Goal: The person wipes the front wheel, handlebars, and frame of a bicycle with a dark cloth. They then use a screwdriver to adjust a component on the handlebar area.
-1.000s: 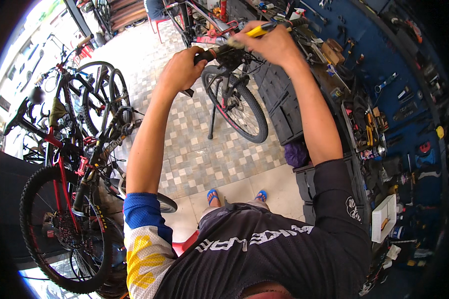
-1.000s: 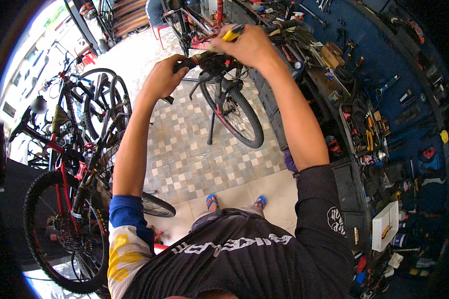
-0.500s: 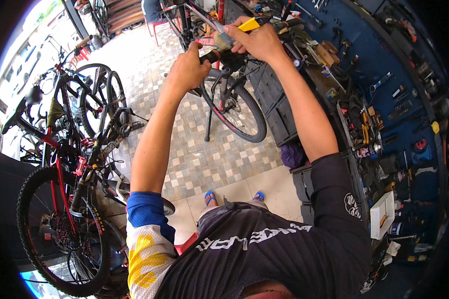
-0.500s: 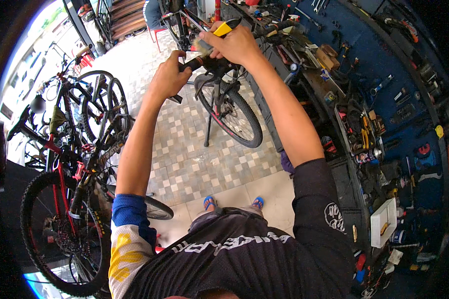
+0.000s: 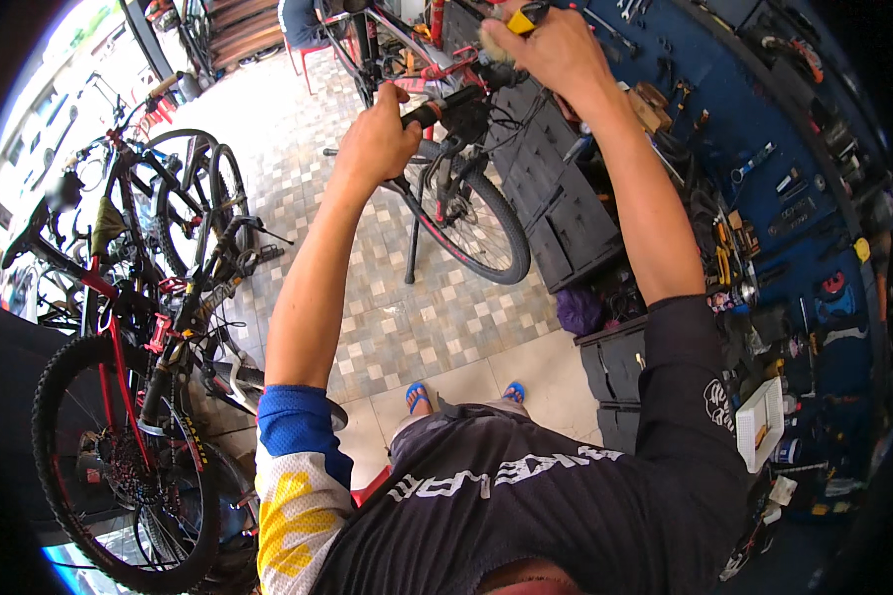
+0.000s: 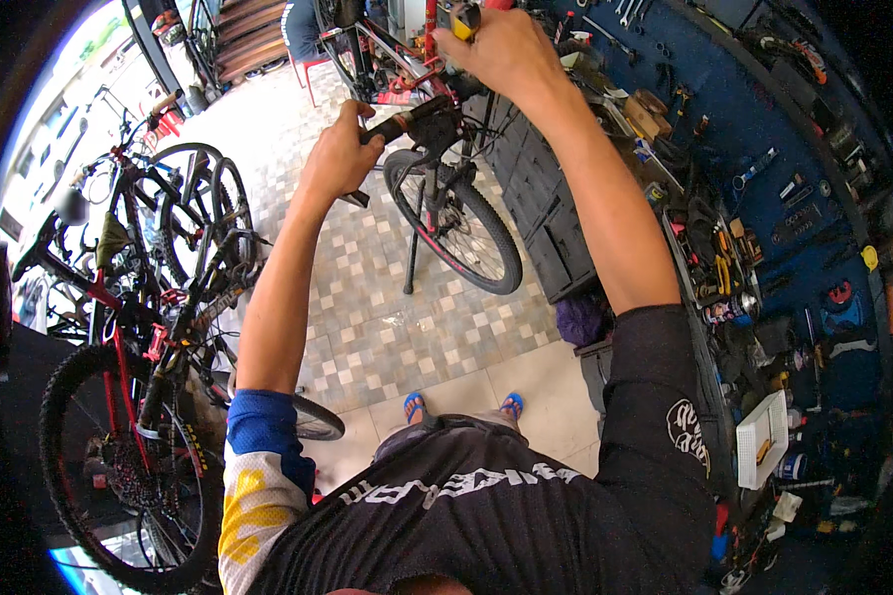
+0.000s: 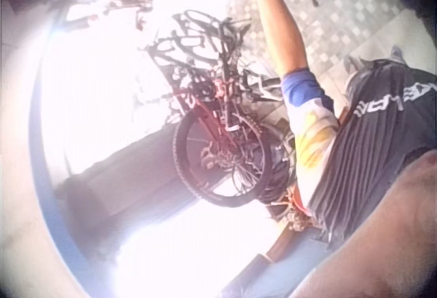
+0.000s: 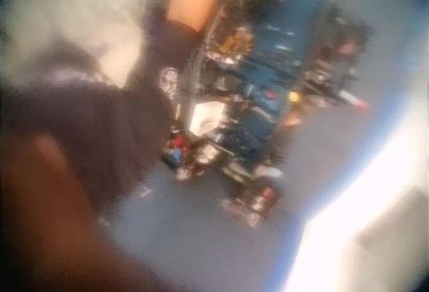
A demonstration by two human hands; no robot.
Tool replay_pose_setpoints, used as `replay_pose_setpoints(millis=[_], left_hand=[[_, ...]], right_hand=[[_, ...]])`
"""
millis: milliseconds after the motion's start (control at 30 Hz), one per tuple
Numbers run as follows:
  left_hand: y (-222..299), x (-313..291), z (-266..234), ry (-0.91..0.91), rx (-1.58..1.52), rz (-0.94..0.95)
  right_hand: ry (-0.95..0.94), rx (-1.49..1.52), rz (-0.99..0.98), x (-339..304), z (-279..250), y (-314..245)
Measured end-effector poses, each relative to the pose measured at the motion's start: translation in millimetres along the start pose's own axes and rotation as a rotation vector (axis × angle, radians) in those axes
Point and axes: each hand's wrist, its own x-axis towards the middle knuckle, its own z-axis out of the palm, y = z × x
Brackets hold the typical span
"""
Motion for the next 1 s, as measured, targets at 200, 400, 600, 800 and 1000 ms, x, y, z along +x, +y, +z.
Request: replay_pose_setpoints(millis=[200,400,600,800,1000], left_hand=[[2.5,1.8,10.5,-0.012,-0.053,0.004],[1.2,-4.6,-2.8,-0.037,-0.006,-0.016],[-3.6,-2.9,3.3,-0.006,-0.044,-0.006],[-14.9,6.1,-1.4,0.009,-0.039,0.023],[-47.4,32.4,-15.3,-0.114,-0.073,0.123]], right_hand=[[-0.113,-0.006,-0.267,-14.4,50.2,22.6],[-0.279,-0.278,-0.160,15.7,6.0,-24.7],[-0.316,-0.071,-0.334,7.6,46.1,12.9],[-0.142,0.163,-0.106,-10.6,26.7,-0.5],[-0.173,-0.049,0.227,-85.3,31.3,100.0]])
